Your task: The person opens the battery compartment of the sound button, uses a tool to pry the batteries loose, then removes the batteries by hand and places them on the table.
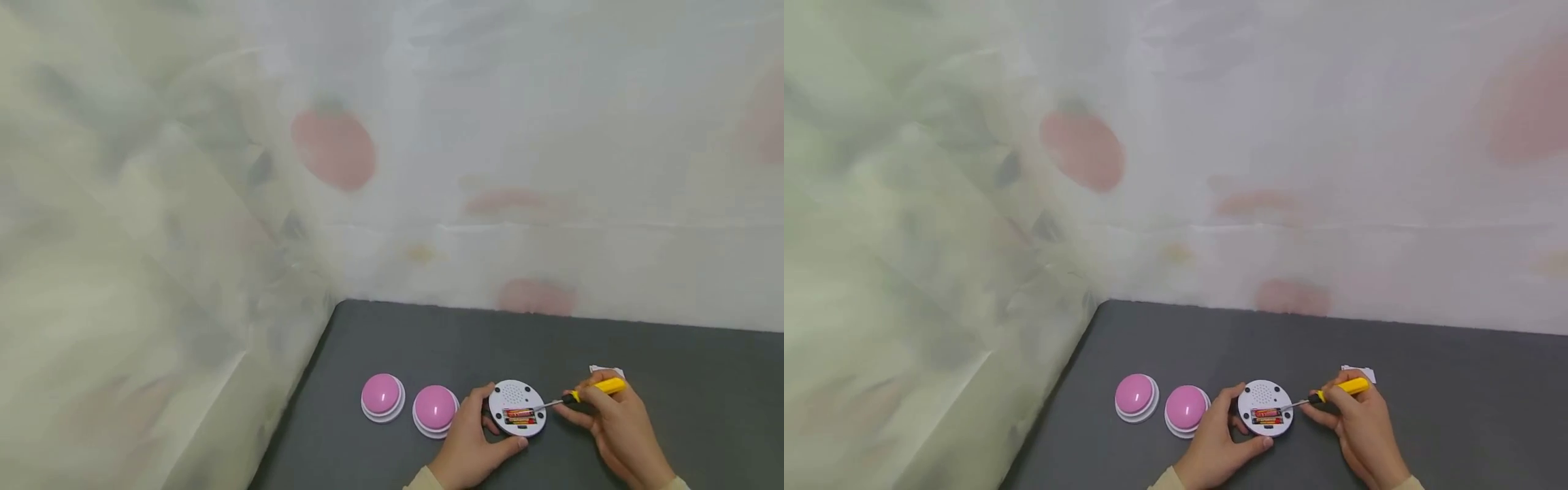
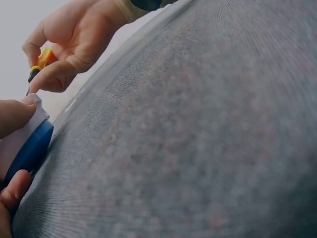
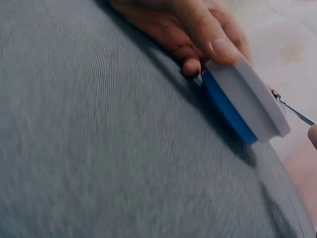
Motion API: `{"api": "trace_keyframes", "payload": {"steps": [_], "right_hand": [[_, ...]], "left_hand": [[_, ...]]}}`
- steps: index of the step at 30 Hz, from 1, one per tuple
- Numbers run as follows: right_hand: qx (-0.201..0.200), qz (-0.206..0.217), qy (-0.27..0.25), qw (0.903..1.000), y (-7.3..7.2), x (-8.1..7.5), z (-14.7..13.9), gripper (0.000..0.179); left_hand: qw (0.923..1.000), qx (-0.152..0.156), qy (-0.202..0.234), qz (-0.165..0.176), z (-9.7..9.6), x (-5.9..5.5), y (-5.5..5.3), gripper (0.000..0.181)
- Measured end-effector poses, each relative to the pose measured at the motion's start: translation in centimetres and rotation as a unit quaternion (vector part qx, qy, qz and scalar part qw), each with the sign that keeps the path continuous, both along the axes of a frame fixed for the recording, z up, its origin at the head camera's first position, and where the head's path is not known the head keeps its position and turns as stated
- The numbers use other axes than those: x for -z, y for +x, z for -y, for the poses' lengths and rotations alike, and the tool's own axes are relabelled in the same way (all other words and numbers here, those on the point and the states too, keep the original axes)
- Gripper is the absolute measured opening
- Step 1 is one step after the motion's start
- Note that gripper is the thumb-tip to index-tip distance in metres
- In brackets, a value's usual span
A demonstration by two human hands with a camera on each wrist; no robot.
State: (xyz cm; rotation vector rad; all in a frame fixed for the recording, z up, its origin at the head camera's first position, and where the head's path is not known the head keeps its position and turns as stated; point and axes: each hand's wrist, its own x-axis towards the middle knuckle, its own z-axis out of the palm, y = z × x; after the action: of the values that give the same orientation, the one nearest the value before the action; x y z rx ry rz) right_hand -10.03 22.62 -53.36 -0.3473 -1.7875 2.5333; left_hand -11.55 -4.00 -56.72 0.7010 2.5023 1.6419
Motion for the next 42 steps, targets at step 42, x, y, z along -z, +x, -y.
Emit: {"api": "trace_keyframes", "payload": {"steps": [42], "right_hand": [[0.072, -0.168, 0.077, 0.9801, 4.9, -2.4, 3.1, 0.018]], "left_hand": [[0.9787, 0.005, -0.073, -0.192, 1.7, -0.4, 4.9, 0.035]]}}
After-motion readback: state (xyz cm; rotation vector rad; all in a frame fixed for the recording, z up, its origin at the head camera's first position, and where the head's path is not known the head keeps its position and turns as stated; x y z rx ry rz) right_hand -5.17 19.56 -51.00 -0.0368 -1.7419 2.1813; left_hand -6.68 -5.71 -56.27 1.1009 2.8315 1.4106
